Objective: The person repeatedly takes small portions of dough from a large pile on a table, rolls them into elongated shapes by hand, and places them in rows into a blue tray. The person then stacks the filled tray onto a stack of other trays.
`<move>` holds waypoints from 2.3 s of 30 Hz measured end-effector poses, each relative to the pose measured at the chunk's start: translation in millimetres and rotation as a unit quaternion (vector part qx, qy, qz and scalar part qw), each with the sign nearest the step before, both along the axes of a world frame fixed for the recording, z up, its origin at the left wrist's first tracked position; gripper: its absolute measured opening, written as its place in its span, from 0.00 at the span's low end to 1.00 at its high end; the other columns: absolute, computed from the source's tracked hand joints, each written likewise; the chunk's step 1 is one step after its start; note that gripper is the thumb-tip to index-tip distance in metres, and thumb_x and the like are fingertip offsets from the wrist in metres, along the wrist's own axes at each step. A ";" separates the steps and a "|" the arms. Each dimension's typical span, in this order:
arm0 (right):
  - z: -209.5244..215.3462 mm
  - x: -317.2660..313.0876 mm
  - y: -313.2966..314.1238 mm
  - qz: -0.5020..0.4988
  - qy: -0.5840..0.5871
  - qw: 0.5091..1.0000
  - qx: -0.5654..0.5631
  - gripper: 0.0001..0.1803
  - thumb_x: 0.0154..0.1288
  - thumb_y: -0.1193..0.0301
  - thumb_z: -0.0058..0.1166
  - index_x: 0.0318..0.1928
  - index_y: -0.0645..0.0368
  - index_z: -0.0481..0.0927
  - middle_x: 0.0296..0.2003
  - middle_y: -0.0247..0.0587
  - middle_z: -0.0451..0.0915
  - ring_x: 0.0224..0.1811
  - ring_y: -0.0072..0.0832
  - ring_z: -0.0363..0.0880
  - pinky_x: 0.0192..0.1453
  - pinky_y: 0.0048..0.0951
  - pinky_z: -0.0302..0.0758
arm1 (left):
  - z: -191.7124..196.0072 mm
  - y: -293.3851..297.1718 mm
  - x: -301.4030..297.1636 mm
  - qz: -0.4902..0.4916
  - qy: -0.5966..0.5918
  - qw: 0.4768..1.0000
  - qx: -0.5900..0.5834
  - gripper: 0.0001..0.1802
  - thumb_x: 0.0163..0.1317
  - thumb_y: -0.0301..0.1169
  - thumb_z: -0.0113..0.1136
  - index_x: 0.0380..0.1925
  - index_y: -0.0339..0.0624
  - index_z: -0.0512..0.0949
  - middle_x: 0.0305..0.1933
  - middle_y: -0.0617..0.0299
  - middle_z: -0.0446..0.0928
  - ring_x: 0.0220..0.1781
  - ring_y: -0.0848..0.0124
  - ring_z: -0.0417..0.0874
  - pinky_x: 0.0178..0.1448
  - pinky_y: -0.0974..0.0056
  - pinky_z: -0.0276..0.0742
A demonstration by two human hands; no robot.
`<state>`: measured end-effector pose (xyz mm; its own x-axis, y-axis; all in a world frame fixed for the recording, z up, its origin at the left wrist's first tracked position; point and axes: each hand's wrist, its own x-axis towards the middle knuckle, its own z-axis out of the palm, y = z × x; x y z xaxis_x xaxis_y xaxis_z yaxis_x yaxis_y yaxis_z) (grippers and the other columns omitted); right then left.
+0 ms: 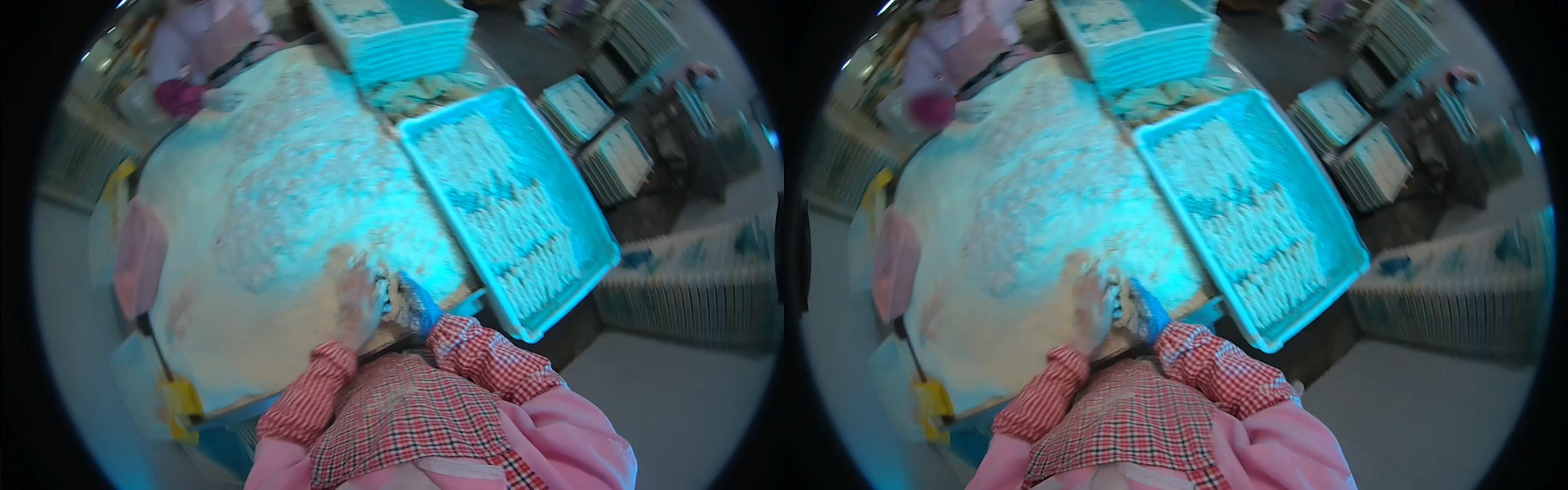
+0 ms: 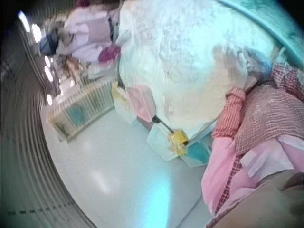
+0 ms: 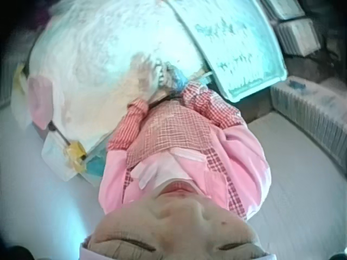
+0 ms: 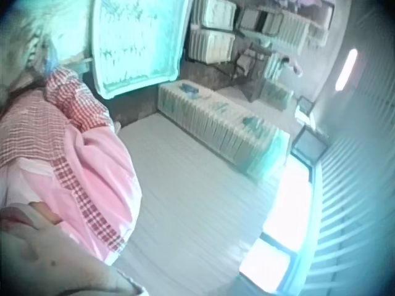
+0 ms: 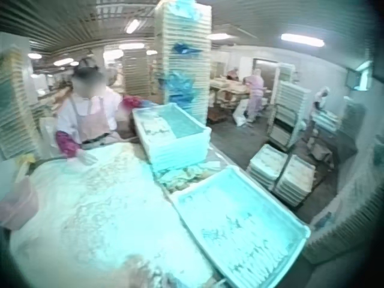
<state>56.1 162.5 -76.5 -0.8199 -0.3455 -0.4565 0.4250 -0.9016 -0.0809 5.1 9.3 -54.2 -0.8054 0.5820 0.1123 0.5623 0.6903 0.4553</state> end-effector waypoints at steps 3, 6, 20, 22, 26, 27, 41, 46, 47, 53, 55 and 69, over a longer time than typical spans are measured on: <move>18.7 18.8 58.1 0.054 -0.114 0.979 0.158 0.26 0.70 0.48 0.46 0.62 0.46 0.70 0.47 0.39 0.77 0.47 0.33 0.76 0.46 0.48 0.77 | 6.6 -27.6 18.9 -0.152 -0.041 0.972 -0.176 0.33 0.61 0.40 0.53 0.65 0.42 0.62 0.70 0.50 0.60 0.74 0.51 0.54 0.75 0.43 0.46; 56.5 43.1 166.1 0.010 0.013 0.928 0.372 0.26 0.70 0.48 0.44 0.61 0.47 0.72 0.34 0.27 0.73 0.27 0.20 0.69 0.30 0.23 0.72 | -4.2 -69.1 15.6 -0.022 -0.031 0.988 -0.151 0.32 0.60 0.41 0.54 0.64 0.40 0.64 0.69 0.47 0.61 0.72 0.48 0.57 0.74 0.41 0.46; 0.2 103.4 423.8 -0.047 -0.075 0.780 0.619 0.38 0.71 0.40 0.31 0.67 0.58 0.64 0.65 0.46 0.66 0.68 0.35 0.62 0.73 0.41 0.53 | 22.5 -94.5 -178.2 0.105 0.332 0.904 -0.248 0.23 0.62 0.33 0.55 0.59 0.48 0.70 0.64 0.51 0.67 0.66 0.52 0.67 0.66 0.48 0.64; 2.3 98.9 429.2 -0.045 -0.058 0.773 0.630 0.38 0.72 0.42 0.32 0.67 0.58 0.64 0.64 0.46 0.68 0.68 0.36 0.63 0.73 0.40 0.53 | 35.5 -92.9 -211.3 0.119 0.278 0.913 -0.275 0.19 0.61 0.32 0.56 0.54 0.49 0.74 0.63 0.52 0.69 0.65 0.52 0.68 0.64 0.51 0.66; 20.4 45.3 409.6 -0.048 0.013 0.660 0.750 0.35 0.74 0.45 0.31 0.65 0.60 0.68 0.62 0.45 0.70 0.64 0.34 0.70 0.70 0.39 0.58 | 38.2 -103.6 -248.5 0.008 0.173 0.946 -0.274 0.12 0.58 0.29 0.57 0.44 0.47 0.79 0.62 0.52 0.70 0.64 0.51 0.69 0.64 0.54 0.67; 18.1 32.4 404.8 -0.041 0.011 0.660 0.750 0.35 0.74 0.45 0.32 0.65 0.60 0.68 0.62 0.45 0.70 0.64 0.34 0.70 0.70 0.39 0.58 | 42.0 -99.8 -250.0 0.010 0.167 0.937 -0.307 0.12 0.58 0.29 0.56 0.43 0.47 0.79 0.62 0.51 0.70 0.64 0.51 0.69 0.64 0.54 0.67; -11.2 -51.2 418.1 -0.038 -0.025 0.644 0.764 0.32 0.74 0.47 0.36 0.63 0.61 0.70 0.54 0.47 0.78 0.55 0.36 0.76 0.63 0.38 0.67 | 20.4 -111.9 -247.2 0.205 -0.052 0.977 -0.007 0.10 0.67 0.29 0.47 0.43 0.40 0.76 0.38 0.61 0.74 0.39 0.69 0.76 0.41 0.67 0.73; 70.2 -90.5 232.9 -0.040 0.099 0.700 0.706 0.26 0.75 0.56 0.42 0.62 0.62 0.71 0.50 0.40 0.79 0.49 0.28 0.76 0.57 0.31 0.70 | 10.9 -105.8 -147.5 0.065 0.101 0.989 0.081 0.04 0.63 0.25 0.55 0.37 0.39 0.77 0.30 0.63 0.73 0.31 0.69 0.74 0.33 0.65 0.71; 71.3 -87.7 197.5 -0.021 0.110 0.726 0.679 0.25 0.73 0.58 0.45 0.63 0.61 0.70 0.51 0.40 0.79 0.50 0.28 0.77 0.58 0.31 0.70 | 30.9 -84.9 -123.8 0.044 0.089 0.990 0.105 0.06 0.59 0.21 0.56 0.37 0.37 0.77 0.30 0.59 0.73 0.32 0.63 0.74 0.37 0.60 0.72; 32.5 -84.7 27.0 0.122 0.287 0.470 0.826 0.30 0.61 0.71 0.59 0.65 0.46 0.69 0.61 0.51 0.70 0.55 0.46 0.74 0.56 0.42 0.74 | 22.9 -106.2 -40.6 -0.084 0.052 0.995 0.020 0.10 0.55 0.25 0.56 0.39 0.42 0.79 0.37 0.54 0.78 0.42 0.53 0.78 0.45 0.54 0.76; 15.4 -91.3 -3.0 0.127 0.318 0.432 0.834 0.29 0.61 0.71 0.60 0.63 0.46 0.71 0.61 0.51 0.69 0.55 0.48 0.74 0.55 0.43 0.75 | 9.0 -112.9 -30.2 0.146 0.009 0.989 0.021 0.12 0.55 0.26 0.57 0.41 0.41 0.78 0.39 0.53 0.78 0.42 0.51 0.78 0.47 0.55 0.75; 40.8 -100.5 13.3 0.022 0.397 0.350 0.848 0.25 0.49 0.84 0.52 0.47 0.46 0.84 0.50 0.44 0.78 0.53 0.49 0.74 0.52 0.41 0.75 | 20.7 -61.4 -40.3 0.303 -0.136 0.914 0.233 0.24 0.60 0.22 0.48 0.59 0.37 0.70 0.56 0.44 0.75 0.56 0.52 0.77 0.59 0.56 0.73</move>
